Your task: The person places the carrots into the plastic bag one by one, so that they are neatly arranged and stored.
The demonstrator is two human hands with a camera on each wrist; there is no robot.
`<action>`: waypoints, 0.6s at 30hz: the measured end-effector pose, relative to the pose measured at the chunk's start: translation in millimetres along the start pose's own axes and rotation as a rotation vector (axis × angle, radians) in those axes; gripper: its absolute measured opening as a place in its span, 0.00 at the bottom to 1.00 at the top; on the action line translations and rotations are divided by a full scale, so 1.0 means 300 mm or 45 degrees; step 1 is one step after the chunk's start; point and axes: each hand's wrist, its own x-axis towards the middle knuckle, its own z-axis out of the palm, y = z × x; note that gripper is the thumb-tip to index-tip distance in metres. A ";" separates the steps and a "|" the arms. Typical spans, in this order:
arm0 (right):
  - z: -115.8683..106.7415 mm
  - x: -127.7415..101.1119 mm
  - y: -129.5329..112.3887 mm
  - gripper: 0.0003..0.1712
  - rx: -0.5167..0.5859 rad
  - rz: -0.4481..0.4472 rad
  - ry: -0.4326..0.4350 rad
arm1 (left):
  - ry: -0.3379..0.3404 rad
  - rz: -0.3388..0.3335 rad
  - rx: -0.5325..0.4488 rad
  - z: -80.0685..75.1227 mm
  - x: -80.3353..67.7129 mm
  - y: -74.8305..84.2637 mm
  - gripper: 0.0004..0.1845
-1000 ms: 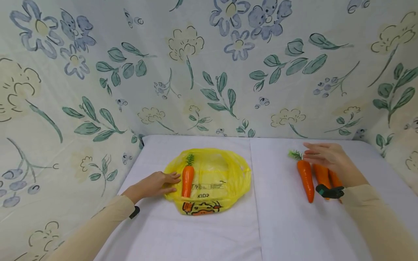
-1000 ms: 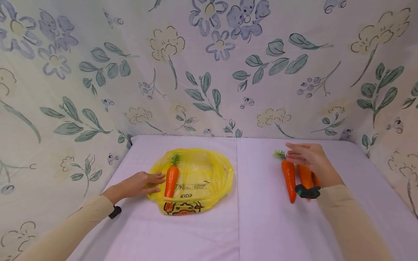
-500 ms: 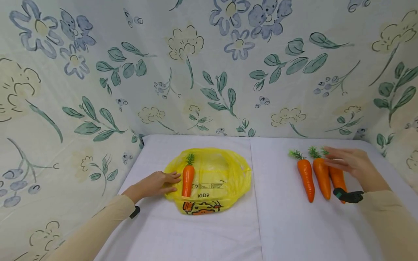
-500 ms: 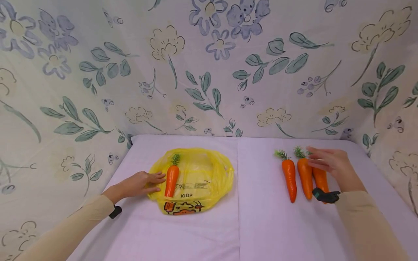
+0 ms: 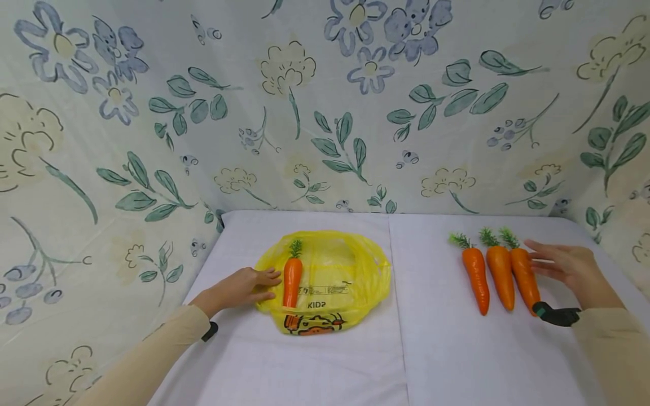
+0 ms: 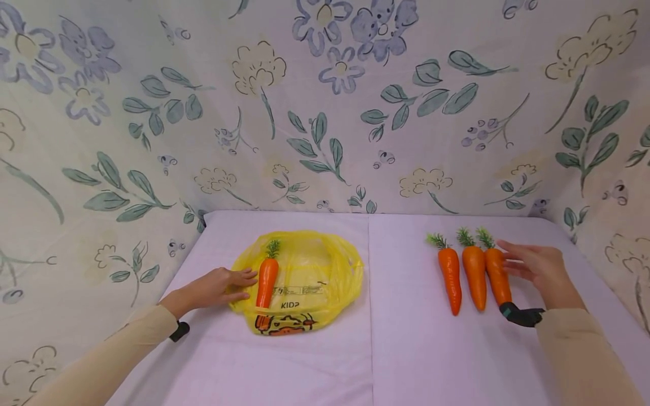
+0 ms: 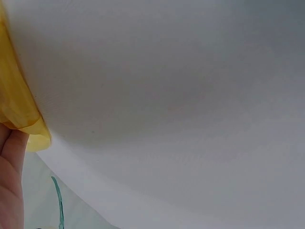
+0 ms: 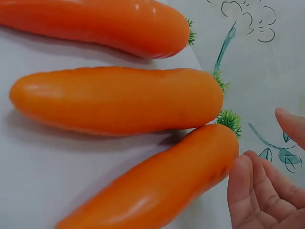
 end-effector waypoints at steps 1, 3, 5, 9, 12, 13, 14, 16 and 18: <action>-0.004 0.001 0.007 0.59 -0.025 0.003 -0.007 | 0.000 0.002 0.001 0.000 0.000 0.001 0.27; -0.014 0.001 0.022 0.61 -0.082 -0.011 -0.038 | 0.001 0.002 0.007 -0.001 -0.001 0.002 0.27; -0.022 0.002 0.036 0.55 -0.094 -0.003 -0.042 | 0.000 0.000 0.011 -0.001 -0.002 0.003 0.27; -0.031 -0.001 0.053 0.51 -0.098 -0.004 -0.036 | 0.001 -0.008 0.008 -0.003 -0.002 0.006 0.27; -0.030 -0.009 0.054 0.53 -0.114 0.002 -0.028 | 0.003 -0.011 0.005 -0.003 -0.001 0.007 0.27; -0.029 -0.011 0.054 0.53 -0.118 0.009 -0.025 | 0.002 -0.013 0.004 -0.003 -0.001 0.008 0.27; -0.029 -0.013 0.052 0.53 -0.123 0.018 -0.032 | 0.002 -0.013 0.004 -0.003 -0.001 0.008 0.27; -0.027 -0.016 0.049 0.51 -0.129 0.025 -0.037 | 0.001 -0.018 0.000 -0.004 -0.001 0.010 0.27; -0.027 -0.017 0.044 0.51 -0.137 0.037 -0.039 | -0.001 -0.023 -0.001 -0.005 0.000 0.010 0.27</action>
